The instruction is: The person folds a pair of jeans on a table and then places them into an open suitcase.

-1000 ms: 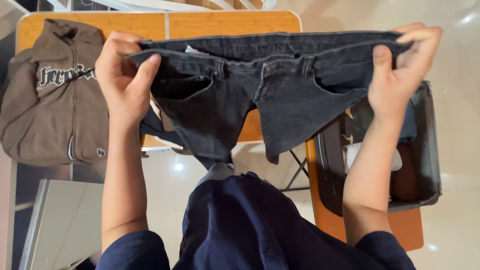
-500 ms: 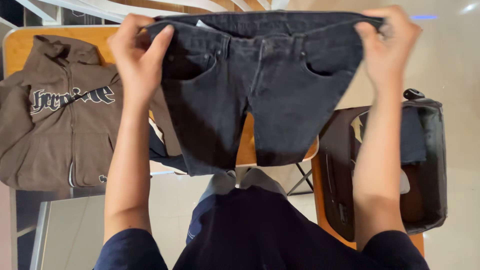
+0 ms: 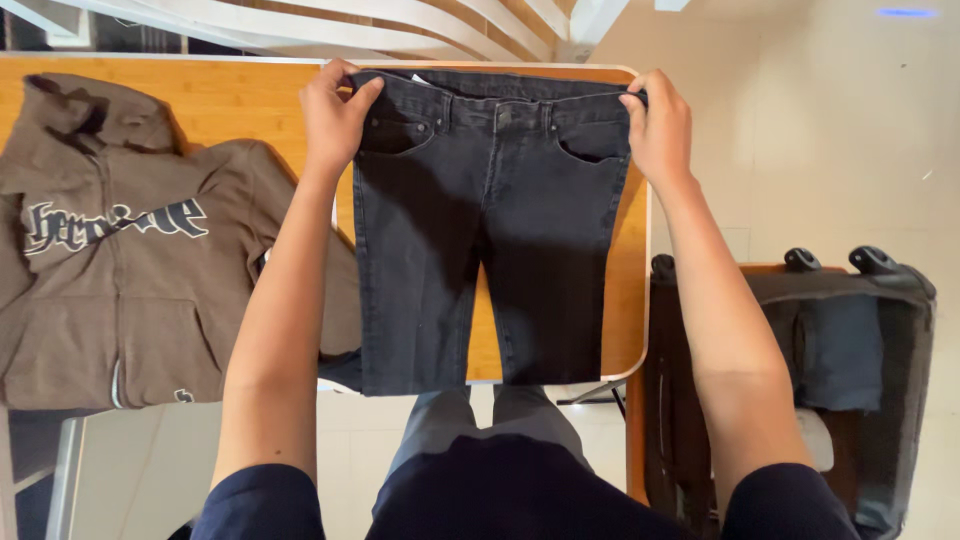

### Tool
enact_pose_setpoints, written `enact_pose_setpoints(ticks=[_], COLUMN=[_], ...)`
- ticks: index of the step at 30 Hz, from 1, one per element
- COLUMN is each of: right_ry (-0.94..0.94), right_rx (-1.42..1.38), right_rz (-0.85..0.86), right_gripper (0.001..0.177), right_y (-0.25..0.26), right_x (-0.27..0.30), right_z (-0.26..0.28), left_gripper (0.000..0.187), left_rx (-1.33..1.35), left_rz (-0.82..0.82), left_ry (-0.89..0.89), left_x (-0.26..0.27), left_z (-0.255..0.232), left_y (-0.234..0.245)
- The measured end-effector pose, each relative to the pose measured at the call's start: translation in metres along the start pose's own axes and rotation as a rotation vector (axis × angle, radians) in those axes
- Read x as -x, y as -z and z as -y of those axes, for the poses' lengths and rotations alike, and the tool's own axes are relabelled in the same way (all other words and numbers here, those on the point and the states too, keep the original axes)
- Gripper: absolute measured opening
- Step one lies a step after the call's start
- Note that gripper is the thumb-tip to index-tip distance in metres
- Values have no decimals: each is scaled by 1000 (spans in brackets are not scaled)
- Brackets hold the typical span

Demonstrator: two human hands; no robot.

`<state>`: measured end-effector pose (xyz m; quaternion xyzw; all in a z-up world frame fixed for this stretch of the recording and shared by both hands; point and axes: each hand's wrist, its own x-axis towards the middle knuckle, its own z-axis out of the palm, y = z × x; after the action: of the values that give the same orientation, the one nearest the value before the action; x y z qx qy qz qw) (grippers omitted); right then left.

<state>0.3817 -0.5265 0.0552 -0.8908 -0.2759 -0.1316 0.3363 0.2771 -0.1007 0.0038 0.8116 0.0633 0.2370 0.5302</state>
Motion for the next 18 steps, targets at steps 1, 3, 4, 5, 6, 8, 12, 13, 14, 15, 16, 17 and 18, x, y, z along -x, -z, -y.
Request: enact_pose_setpoints(ticks=[1,3,4,5,6,8,12,13,14,15,16,17,18], right_ry=[-13,-23,-73,-124,-125,-83,-137,-176,-217,-217,-347,-479,-482], right_rx=[-34,-70,-97,-122,-123,-116,-121,-152,-184,-183,-156,-128,-126], right_rz=[-3,-1,-2,1,7,1,70,61,52,55,96,138,144], right_gripper=[15,16,15,15,15,17,19,21,23,23,25,28,28], right_y=[-12,-38,-52,-65,-78,-103,-143,-151,-157,-161,-164,-167,-169], right_x=[-6,-16,-20,-24,-27,-30,-25,-21,-18,-14,-9,-3,3], right_z=[-12,-34,-44,-55,-66,-87,-124,-131,-138,-145,-152,-159,-167], left_gripper=[19,23,23,22,22,23,23,23,23,24,24,28,34], left_rx=[-1,-120,-122,-164,-206,-294,-462,-464,-466,-466,-466,-483,-500], left_rz=[-1,-56,-59,-72,-86,-89,-84,-85,-94,-102,-102,-95,-88], left_ry=[9,-9,-6,35,76,101,137,143,167,188,192,225,258], left_x=[-3,-9,-13,-15,-17,-21,-18,-16,-14,-14,-13,-9,-4], left_z=[12,32,41,49,56,70,92,97,100,103,103,102,98], left_y=[-7,-20,-23,-28,-33,-41,-53,-56,-59,-63,-64,-65,-66])
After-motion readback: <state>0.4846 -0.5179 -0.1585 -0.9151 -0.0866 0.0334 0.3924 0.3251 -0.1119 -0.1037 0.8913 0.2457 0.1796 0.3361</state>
